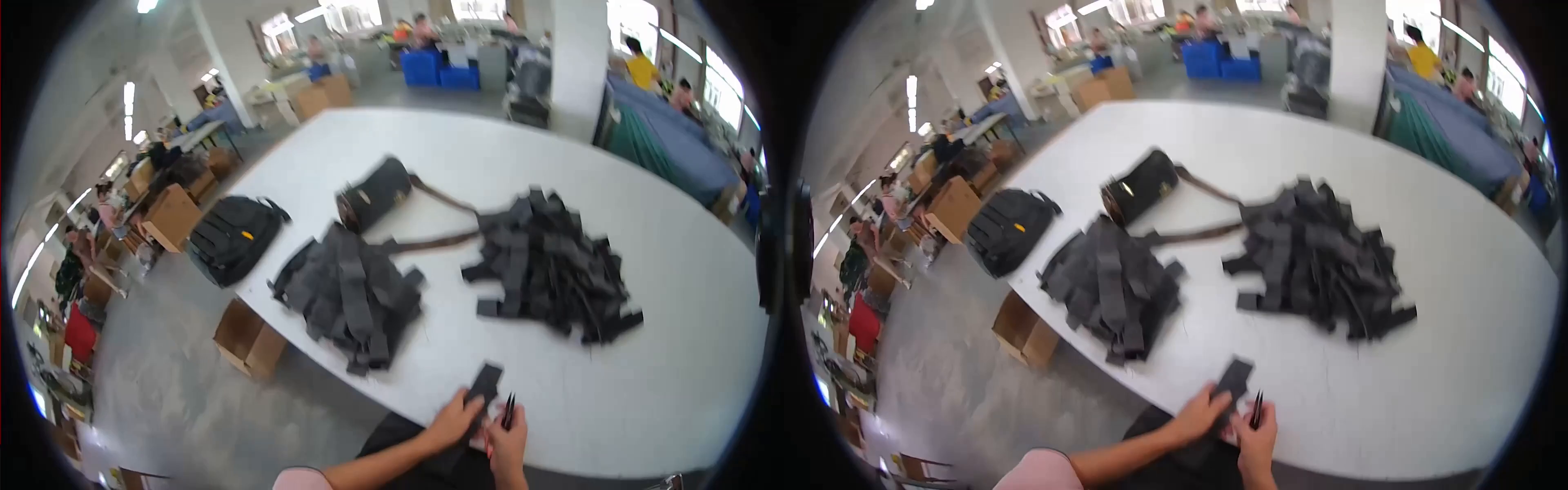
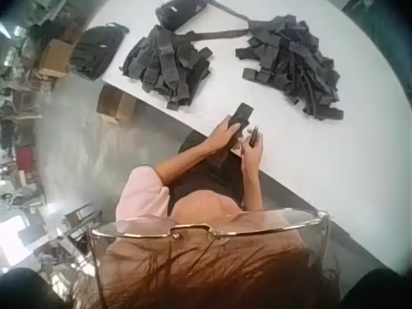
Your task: Trimming loose threads and inspecting small dark fabric pieces using hand snips.
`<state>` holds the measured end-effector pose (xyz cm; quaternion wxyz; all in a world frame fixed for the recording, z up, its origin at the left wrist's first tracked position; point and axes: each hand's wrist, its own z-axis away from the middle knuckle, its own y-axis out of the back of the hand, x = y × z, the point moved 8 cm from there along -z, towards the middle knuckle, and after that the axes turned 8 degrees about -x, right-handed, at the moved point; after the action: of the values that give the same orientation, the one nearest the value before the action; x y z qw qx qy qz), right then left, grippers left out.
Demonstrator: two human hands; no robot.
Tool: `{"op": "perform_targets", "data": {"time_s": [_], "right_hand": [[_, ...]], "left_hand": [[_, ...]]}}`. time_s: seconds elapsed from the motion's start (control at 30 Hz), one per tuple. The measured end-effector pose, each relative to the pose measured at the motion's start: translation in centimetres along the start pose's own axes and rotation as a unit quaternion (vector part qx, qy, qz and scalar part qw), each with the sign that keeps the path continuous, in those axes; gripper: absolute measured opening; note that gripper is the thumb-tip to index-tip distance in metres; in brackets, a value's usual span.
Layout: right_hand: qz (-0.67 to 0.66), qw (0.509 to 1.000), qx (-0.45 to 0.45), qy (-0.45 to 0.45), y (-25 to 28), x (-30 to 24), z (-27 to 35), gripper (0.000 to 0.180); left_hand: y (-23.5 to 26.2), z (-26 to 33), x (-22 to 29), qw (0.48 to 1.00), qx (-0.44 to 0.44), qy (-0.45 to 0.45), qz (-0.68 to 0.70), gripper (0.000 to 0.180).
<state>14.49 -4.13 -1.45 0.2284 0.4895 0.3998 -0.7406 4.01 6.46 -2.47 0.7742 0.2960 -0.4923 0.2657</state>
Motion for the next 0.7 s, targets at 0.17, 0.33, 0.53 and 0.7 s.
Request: {"op": "perform_targets", "data": {"time_s": [0.17, 0.33, 0.53, 0.7], "right_hand": [[0.047, 0.998, -0.011, 0.039, 1.0, -0.5, 7.8, 0.024], [0.162, 0.980, -0.049, 0.107, -0.7, -1.0, 10.3, 0.029], [0.306, 0.925, -0.083, 0.209, -4.4, -2.2, 10.7, 0.029], [0.364, 0.905, -0.139, 0.168, -9.3, -1.4, 11.3, 0.031]], "left_hand": [[-2.1, 8.8, 0.1, 0.948, -0.120, 0.072, 0.287, 0.039], [-1.7, 12.8, -1.3, 0.929, -0.112, 0.024, 0.353, 0.021], [1.5, 15.7, -3.5, 0.920, -0.090, 0.000, 0.381, 0.023], [4.9, 16.2, -4.4, 0.906, -0.076, -0.012, 0.417, 0.027]]}}
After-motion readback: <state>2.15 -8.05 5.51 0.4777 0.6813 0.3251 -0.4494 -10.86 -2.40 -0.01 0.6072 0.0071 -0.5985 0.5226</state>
